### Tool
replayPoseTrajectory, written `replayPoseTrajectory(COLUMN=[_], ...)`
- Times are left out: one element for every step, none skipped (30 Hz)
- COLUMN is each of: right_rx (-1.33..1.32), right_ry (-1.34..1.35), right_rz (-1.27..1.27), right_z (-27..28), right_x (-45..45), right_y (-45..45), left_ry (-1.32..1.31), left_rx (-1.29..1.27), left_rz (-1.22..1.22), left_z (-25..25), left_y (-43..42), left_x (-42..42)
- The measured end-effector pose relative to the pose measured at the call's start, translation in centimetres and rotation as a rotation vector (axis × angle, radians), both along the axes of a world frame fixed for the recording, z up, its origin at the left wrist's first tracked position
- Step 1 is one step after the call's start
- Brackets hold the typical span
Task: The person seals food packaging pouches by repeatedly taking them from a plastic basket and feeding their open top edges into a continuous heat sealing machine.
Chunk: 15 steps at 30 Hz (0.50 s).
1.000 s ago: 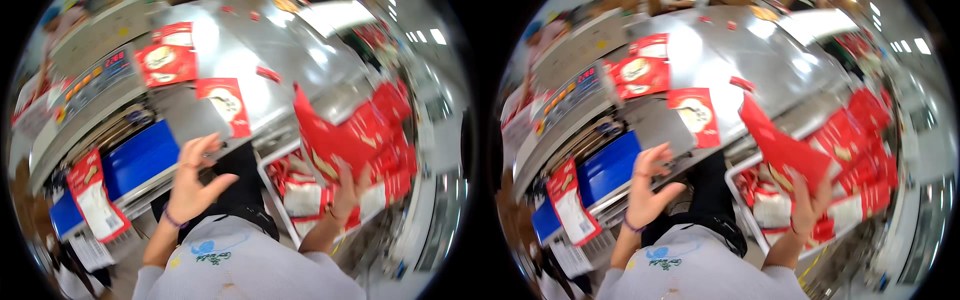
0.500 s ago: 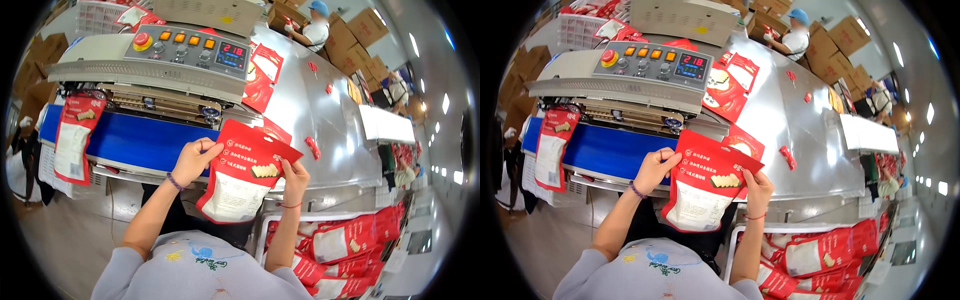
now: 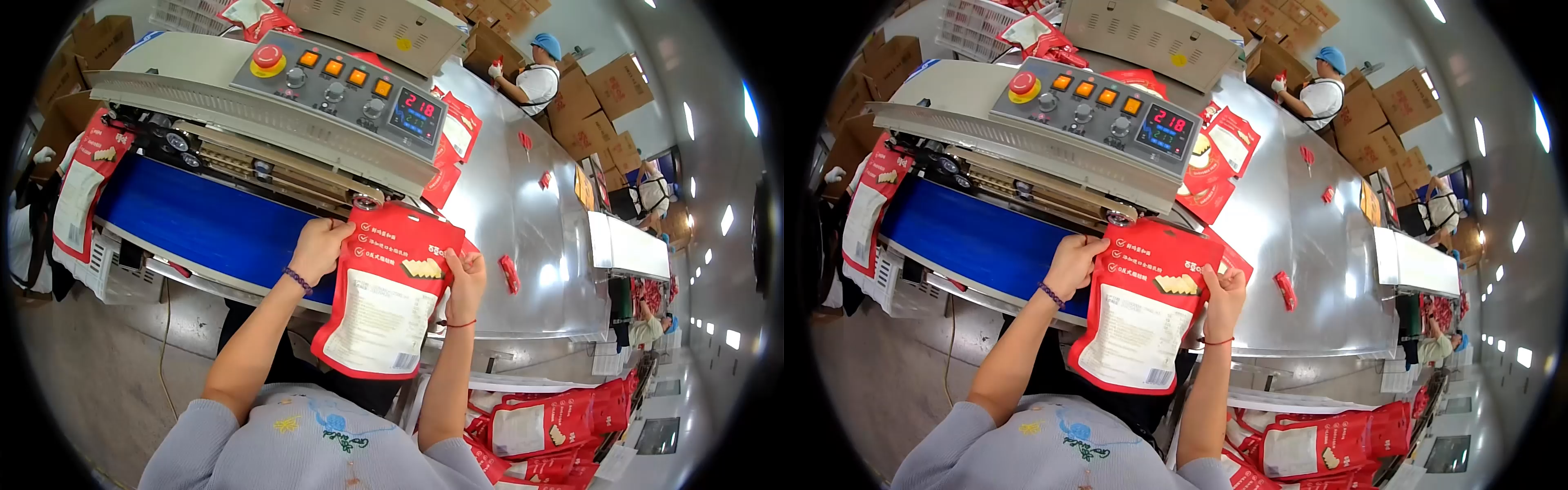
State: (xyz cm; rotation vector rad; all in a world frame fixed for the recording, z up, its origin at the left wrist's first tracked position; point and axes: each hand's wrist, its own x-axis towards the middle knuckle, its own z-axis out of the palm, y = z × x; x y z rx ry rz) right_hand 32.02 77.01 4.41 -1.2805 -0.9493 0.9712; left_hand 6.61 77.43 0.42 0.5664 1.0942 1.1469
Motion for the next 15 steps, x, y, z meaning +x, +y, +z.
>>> replayPoseTrajectory(right_rx=[-0.041,-0.086,-0.091,-0.045,0.003,-0.106,-0.218,-0.186,-0.138,-0.113,0.047,0.180,0.131,0.176,0.212], right_ry=[0.027,0.010,0.012,-0.046,-0.101,-0.173,-0.239,-0.111,0.016,0.038,-0.178,-0.420,-0.760,-0.964,-1.170], right_rz=[0.013,0.010,-0.004,0.013,0.023,0.019,0.005,0.111,0.175,0.004,-0.061,-0.134,-0.308,-0.524,-0.715], right_z=[0.3,0.3,-0.7,-2.0,-3.1,-2.9,-2.3,-0.5,1.0,1.0,1.0,1.6,3.7,4.3,4.9], right_x=[-0.9,-1.7,-2.1,-2.3,-2.3,-2.9,-3.5,-4.9,-5.7,-4.3,-3.1,-0.9,1.3,4.5,7.4], right_y=[-0.1,0.1,0.6,1.2,1.7,1.8,1.7,0.9,-0.4,-2.4,-3.7,-5.7,-8.7,-11.2,-13.9], left_ry=[0.063,0.163,0.391,0.535,0.680,0.862,1.088,1.205,1.120,0.971,1.048,0.814,0.661,0.609,0.599], left_rx=[0.022,0.035,0.175,0.229,0.292,0.349,0.425,0.513,0.565,0.670,0.768,0.652,0.603,0.609,0.629], left_rz=[0.044,0.034,0.086,0.093,0.094,0.110,0.123,0.200,0.370,0.325,0.186,0.229,0.108,0.038,-0.064], left_z=[-0.5,-1.6,-3.5,-2.8,-1.8,-0.7,0.8,1.5,3.5,5.0,5.5,6.1,6.8,7.3,6.4], left_y=[-0.1,0.0,0.3,-0.2,-0.9,-2.0,-3.4,-4.7,-8.0,-8.4,-7.6,-11.0,-12.0,-11.6,-12.9], left_x=[-0.5,-1.3,-1.7,-2.7,-3.9,-5.0,-6.4,-7.1,-8.8,-8.3,-7.5,-8.0,-7.1,-5.3,-5.7])
